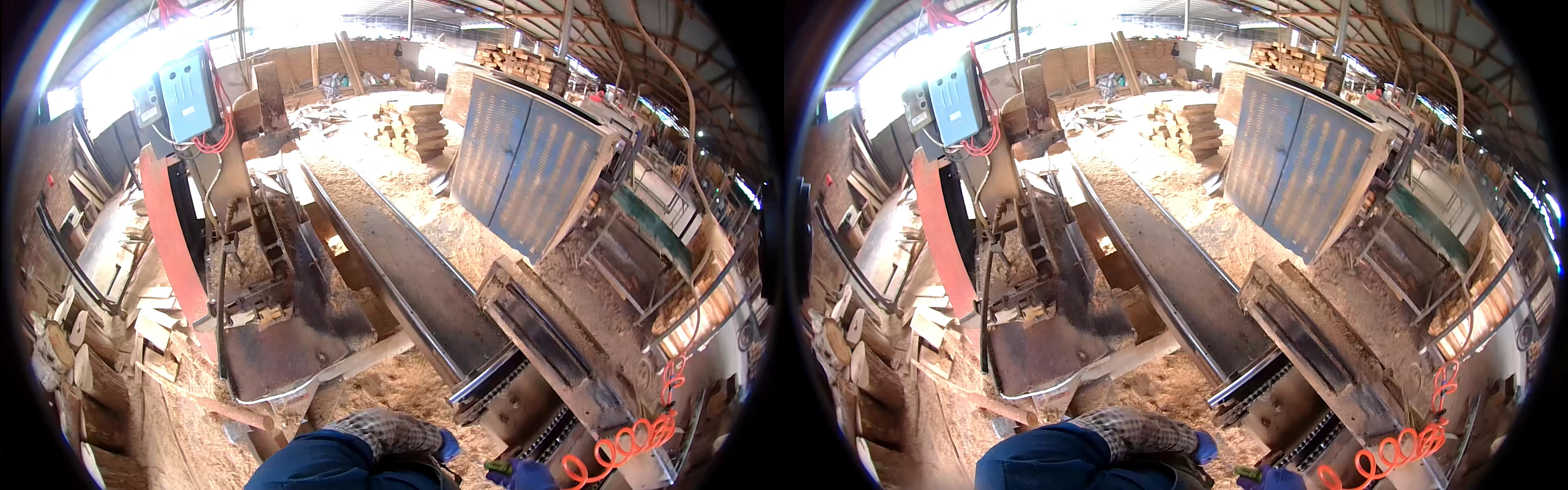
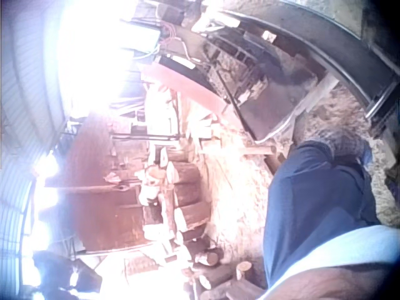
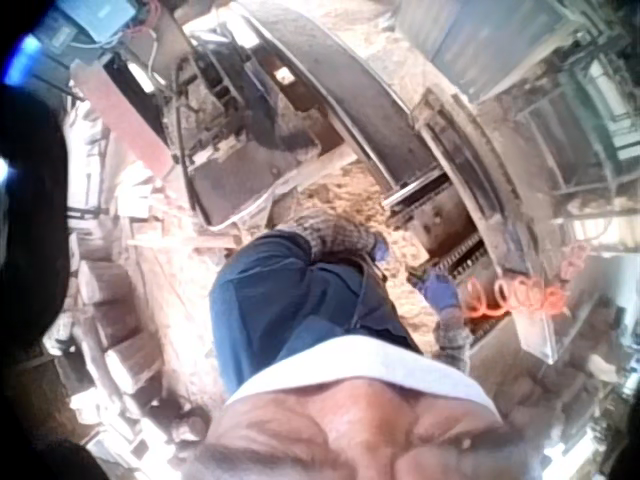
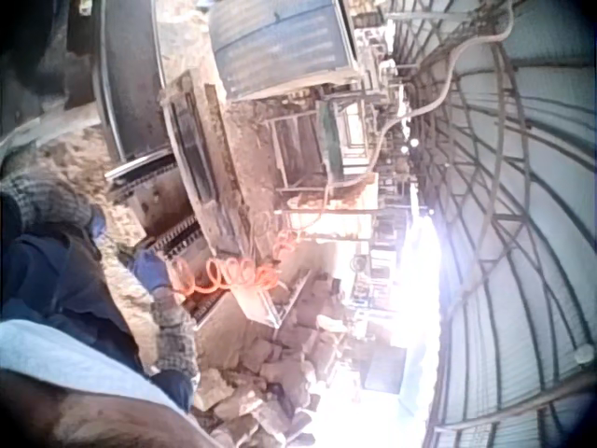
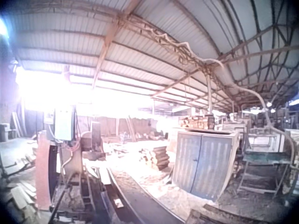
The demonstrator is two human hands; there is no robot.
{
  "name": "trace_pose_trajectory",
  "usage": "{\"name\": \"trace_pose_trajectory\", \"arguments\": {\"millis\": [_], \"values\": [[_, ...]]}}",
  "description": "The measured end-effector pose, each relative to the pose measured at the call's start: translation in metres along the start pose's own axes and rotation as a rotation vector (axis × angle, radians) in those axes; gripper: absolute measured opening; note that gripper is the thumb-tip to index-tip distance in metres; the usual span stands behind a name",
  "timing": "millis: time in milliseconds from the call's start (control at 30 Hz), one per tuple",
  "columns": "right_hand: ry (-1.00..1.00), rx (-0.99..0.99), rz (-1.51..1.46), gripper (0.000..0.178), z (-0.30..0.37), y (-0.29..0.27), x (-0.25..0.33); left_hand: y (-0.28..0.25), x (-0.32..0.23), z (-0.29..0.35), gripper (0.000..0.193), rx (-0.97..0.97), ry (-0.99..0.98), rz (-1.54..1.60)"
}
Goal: The person operates a bandsaw to cut a log into planks, then moves to a planer to smooth the wood surfaces. They use a metal push stick to guide the wood through the machines and handle the finished planks by hand.
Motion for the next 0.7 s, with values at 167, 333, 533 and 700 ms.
{"name": "trace_pose_trajectory", "arguments": {"millis": [167,333,533,700], "values": [[-0.166,-0.106,-0.165,0.026,0.012,-0.044,0.085,0.005,0.010,0.022,0.045,0.233,0.055,0.071],[0.199,-0.430,0.046,0.032,0.036,0.004,0.004,-0.059,-0.055,0.044,0.020,-0.133,0.536,0.364],[0.200,-0.223,0.683,0.008,0.064,-0.020,0.057,-0.167,-0.131,0.032,0.058,-0.502,0.776,0.279],[0.468,-0.531,0.681,0.012,0.110,-0.050,0.084,-0.222,-0.244,0.030,0.087,-0.598,1.019,-0.262]]}}
Point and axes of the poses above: each hand's wrist, its own z-axis away from the middle knuckle, its own y-axis out of the palm, x = y × z, the point moved 4 cm from there along -z, towards the middle knuckle, and after that the axes turned 9 degrees about z, right-handed, at the moved point
